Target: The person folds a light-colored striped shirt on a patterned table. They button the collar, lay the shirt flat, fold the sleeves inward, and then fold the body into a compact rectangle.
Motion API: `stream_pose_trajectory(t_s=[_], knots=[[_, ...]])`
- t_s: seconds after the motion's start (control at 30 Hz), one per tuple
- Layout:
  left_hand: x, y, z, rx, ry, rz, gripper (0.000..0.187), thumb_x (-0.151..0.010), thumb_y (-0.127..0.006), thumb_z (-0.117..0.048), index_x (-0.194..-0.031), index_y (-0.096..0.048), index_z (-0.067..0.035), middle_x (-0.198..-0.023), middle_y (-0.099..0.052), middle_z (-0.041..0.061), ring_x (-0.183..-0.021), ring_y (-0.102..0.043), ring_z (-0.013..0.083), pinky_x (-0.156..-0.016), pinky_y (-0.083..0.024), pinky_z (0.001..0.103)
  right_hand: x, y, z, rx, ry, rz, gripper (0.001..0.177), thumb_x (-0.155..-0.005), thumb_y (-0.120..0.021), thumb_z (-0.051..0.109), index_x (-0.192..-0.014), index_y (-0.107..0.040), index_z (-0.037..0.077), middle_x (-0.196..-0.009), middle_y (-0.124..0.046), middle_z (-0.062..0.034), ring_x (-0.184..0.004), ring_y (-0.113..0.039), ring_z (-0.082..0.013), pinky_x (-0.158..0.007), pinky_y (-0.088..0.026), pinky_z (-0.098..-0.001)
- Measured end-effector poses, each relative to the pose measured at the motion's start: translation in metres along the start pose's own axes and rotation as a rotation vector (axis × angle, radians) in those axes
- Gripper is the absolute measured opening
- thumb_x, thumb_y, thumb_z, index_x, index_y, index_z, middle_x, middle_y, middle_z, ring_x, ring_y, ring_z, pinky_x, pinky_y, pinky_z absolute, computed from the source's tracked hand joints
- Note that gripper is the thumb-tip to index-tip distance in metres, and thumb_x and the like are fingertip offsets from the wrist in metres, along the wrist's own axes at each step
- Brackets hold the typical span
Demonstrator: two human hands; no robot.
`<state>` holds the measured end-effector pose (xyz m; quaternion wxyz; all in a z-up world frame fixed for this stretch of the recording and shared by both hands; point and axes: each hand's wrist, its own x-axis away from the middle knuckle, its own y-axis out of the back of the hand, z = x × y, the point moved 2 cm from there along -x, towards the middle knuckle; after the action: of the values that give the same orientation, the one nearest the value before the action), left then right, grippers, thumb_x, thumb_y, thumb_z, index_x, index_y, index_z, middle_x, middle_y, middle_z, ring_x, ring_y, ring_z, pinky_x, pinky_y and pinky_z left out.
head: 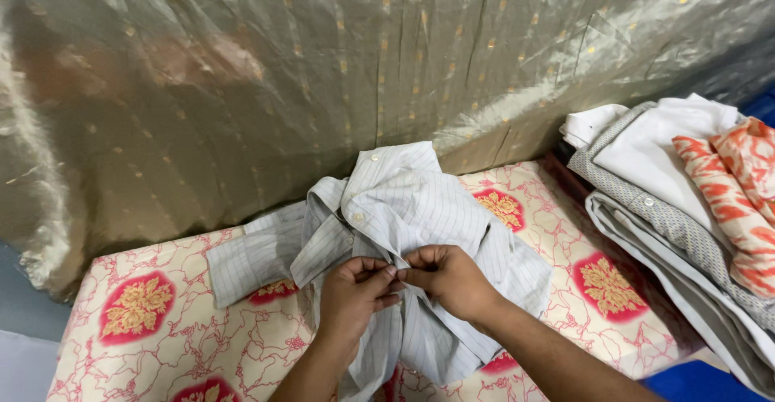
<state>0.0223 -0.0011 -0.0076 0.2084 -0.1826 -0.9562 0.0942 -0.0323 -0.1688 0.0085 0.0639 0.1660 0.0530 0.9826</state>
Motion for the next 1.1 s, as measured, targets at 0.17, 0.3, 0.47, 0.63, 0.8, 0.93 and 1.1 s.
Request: stream_pose_trajectory(t_s=[0.17, 0.3, 0.47, 0.63, 0.8, 0.93, 1.1], knots=[[-0.006, 0.006, 0.002, -0.045, -0.038, 0.033, 0.008, -0.087, -0.075, -0.004, -0.092, -0.073, 0.002, -0.084, -0.076, 0.01, -0.07, -0.073, 0.0141, -0.066, -0.06, 0.027, 0.008, -0.004, 0.001, -0.041, 0.028, -0.086, 0.01, -0.086, -0.076, 0.011, -0.092, -0.079, 0.004, -0.072, -0.069, 0.0021, -0.058, -0.052, -0.0046, -0.051, -0.042, -0.0222], [-0.011, 0.003, 0.004, -0.059, -0.119, 0.041, 0.006, -0.085, -0.074, -0.001, -0.089, -0.071, 0.003, -0.077, -0.075, 0.009, -0.066, -0.072, 0.0151, -0.062, -0.057, 0.026, 0.009, -0.013, -0.001, 0.046, 0.082, -0.217, 0.01, -0.085, -0.077, 0.012, -0.087, -0.078, 0.001, -0.072, -0.071, 0.0014, -0.061, -0.056, -0.0041, -0.056, -0.047, -0.0224], [-0.008, 0.001, 0.001, -0.05, -0.177, 0.056, 0.007, -0.083, -0.073, 0.002, -0.089, -0.071, 0.003, -0.076, -0.075, 0.01, -0.064, -0.068, 0.0129, -0.063, -0.055, 0.024, 0.014, -0.017, -0.002, -0.061, -0.054, -0.239, 0.013, -0.087, -0.077, 0.015, -0.084, -0.074, 0.002, -0.071, -0.066, -0.0009, -0.059, -0.054, -0.0078, -0.056, -0.045, -0.0253], [-0.001, 0.002, -0.005, -0.038, -0.151, 0.05, 0.007, -0.084, -0.075, 0.0, -0.09, -0.072, 0.003, -0.078, -0.074, 0.008, -0.065, -0.067, 0.0107, -0.064, -0.054, 0.023, 0.024, -0.016, 0.003, -0.137, -0.05, -0.201, 0.01, -0.085, -0.078, 0.014, -0.085, -0.075, 0.005, -0.072, -0.066, 0.001, -0.06, -0.053, -0.0078, -0.057, -0.044, -0.0256], [0.0, -0.002, -0.01, 0.061, -0.195, 0.059, 0.008, -0.084, -0.075, 0.001, -0.09, -0.071, 0.003, -0.079, -0.074, 0.008, -0.065, -0.065, 0.0102, -0.063, -0.053, 0.023, 0.021, -0.01, 0.014, -0.005, 0.023, -0.108, 0.014, -0.084, -0.079, 0.013, -0.079, -0.073, 0.002, -0.069, -0.064, 0.0005, -0.06, -0.056, -0.0092, -0.056, -0.047, -0.0261], [-0.004, -0.014, -0.018, 0.061, -0.231, 0.023, 0.009, -0.085, -0.076, -0.001, -0.09, -0.07, 0.004, -0.078, -0.074, 0.008, -0.064, -0.066, 0.0104, -0.063, -0.053, 0.023, 0.015, 0.005, 0.023, -0.026, 0.044, -0.148, 0.004, -0.084, -0.073, 0.011, -0.085, -0.077, 0.009, -0.073, -0.069, 0.0054, -0.062, -0.055, -0.0051, -0.057, -0.044, -0.0216], [0.002, -0.035, -0.034, 0.041, -0.369, -0.014, 0.008, -0.084, -0.074, 0.001, -0.091, -0.07, 0.002, -0.077, -0.075, 0.007, -0.065, -0.066, 0.0074, -0.063, -0.053, 0.021, 0.009, 0.019, 0.038, -0.068, 0.274, -0.131, 0.017, -0.092, -0.079, 0.017, -0.087, -0.071, 0.002, -0.076, -0.059, 0.0069, -0.067, -0.046, -0.003, -0.058, -0.037, -0.0233]])
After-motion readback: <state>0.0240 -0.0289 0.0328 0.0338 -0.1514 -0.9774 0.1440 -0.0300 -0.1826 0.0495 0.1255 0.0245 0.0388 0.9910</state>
